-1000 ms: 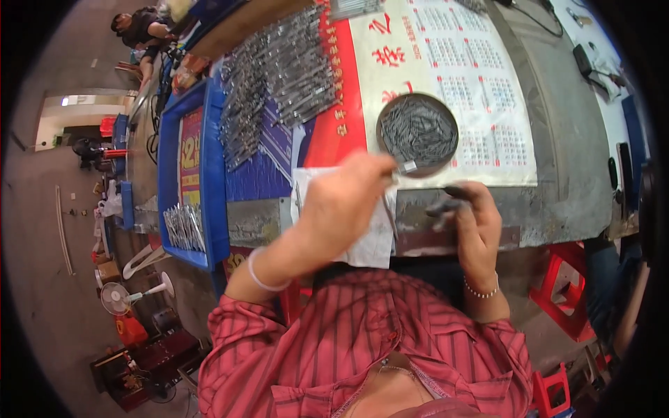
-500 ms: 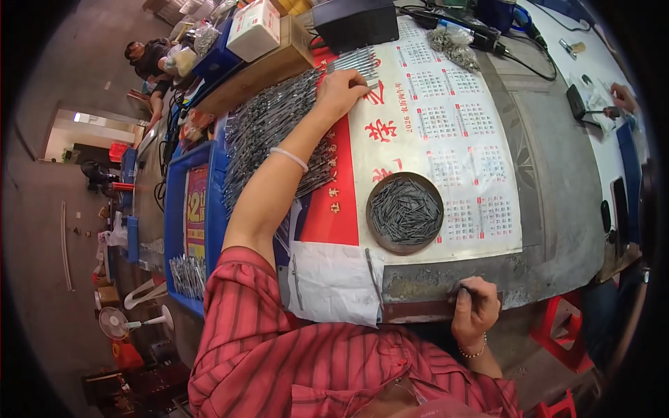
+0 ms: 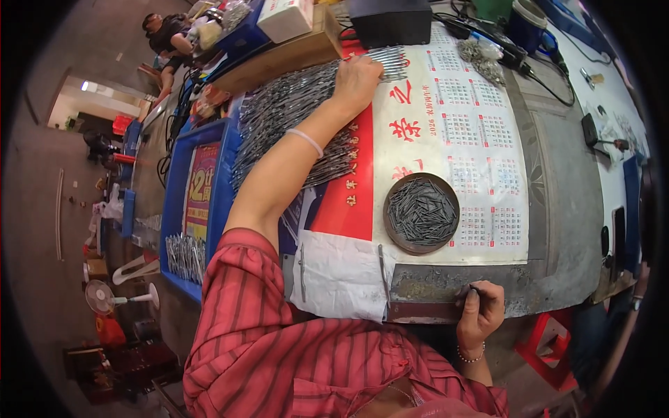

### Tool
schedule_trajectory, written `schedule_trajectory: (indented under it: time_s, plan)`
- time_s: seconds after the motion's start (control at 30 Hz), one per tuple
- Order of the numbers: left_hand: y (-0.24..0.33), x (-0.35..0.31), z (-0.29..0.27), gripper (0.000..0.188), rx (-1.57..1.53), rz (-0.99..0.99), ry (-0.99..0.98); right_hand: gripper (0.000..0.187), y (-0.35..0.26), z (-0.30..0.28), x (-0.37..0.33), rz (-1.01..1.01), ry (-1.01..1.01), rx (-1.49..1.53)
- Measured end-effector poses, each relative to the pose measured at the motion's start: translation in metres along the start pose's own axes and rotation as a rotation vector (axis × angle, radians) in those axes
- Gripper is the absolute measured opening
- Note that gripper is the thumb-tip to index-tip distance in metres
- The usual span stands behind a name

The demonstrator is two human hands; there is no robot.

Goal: Manually assembling or inspecting small metal hardware components at a workbench in a workshop.

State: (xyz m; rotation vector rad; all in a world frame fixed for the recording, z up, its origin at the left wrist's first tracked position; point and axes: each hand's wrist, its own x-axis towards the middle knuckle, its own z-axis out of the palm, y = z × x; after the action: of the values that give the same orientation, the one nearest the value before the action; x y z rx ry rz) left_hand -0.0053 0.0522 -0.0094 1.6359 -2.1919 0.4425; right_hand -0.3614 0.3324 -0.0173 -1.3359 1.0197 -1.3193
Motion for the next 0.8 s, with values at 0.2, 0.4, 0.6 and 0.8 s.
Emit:
schedule_trajectory:
  time_s: [0.2,0.4,0.6,0.8]
  plan:
    - [0.01,-0.033,-0.069,0.009,-0.132,-0.046,0.136,0.007,0.006,0.004,-0.008,0.054,0.114,-0.114]
    - [0.07,-0.186,-0.216,0.009,-0.368,-0.157,0.073,0.007,0.003,0.004,-0.002,-0.042,0.088,-0.225]
    - [0.023,-0.365,-0.326,0.017,-0.227,-0.94,0.142,0.012,0.005,0.011,0.002,-0.06,0.043,-0.26]
    - [-0.008,-0.445,-0.334,0.021,-0.229,-1.152,0.005,0.015,0.011,0.016,-0.002,-0.114,0.02,-0.38]
